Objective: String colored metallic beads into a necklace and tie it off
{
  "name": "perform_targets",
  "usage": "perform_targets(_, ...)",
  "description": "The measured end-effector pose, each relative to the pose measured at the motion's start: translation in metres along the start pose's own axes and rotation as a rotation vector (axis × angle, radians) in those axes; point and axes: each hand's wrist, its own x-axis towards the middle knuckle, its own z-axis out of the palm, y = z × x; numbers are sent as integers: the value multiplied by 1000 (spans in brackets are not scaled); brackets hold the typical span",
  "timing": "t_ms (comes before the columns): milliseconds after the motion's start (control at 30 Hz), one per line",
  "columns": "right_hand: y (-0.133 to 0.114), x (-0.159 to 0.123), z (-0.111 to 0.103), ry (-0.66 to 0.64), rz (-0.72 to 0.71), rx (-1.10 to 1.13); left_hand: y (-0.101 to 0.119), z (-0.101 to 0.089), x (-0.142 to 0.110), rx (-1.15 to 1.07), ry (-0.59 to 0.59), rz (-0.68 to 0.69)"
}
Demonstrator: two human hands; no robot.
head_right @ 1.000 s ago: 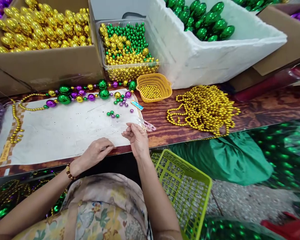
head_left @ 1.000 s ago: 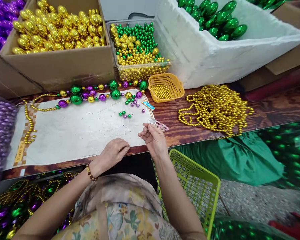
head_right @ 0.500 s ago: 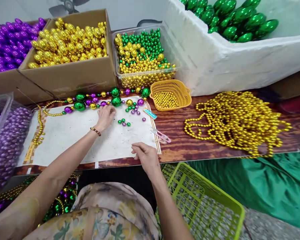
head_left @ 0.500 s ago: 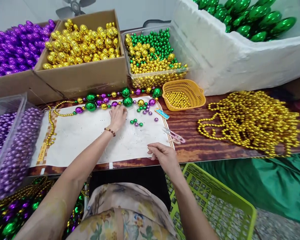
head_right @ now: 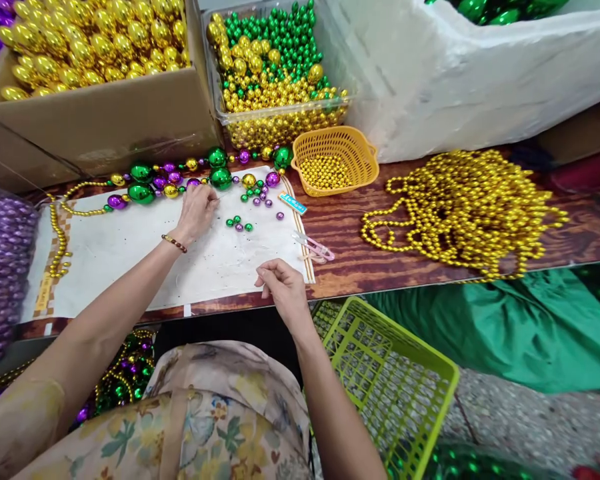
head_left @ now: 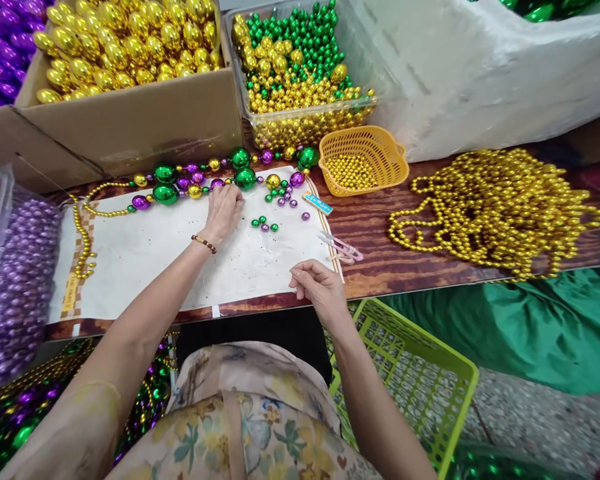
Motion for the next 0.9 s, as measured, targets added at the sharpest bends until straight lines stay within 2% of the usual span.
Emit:
perform_targets(167,3,-6,11,14,-55,23,12,-24,-12,-102,163,96)
perform_targets(267,2,-12,19,34,-83,16,26,-39,-34,-251,180,110)
perform_targets(367,0,-19,28,36,-117,11,41,-46,-76,-550,88,18)
perform_targets(467,-2,-26,38,15,-175,-35,55,-46,-126,-924,-115,-225)
perform_targets(533,-2,-30,45,19,-271,-100,63,-46,-154,-1124,-227,-376)
perform_targets(600,-3,-34,51,43,-396,-158,68,-49,-173,-1270,-280,-449)
perform_targets(700,-5,-38,58,60,-502,-186,73,-57,-187,-1409,-303,-468)
perform_targets(900,-13,-49,66,6,-464,-160,74,-64,-194,-1536,-314,-454)
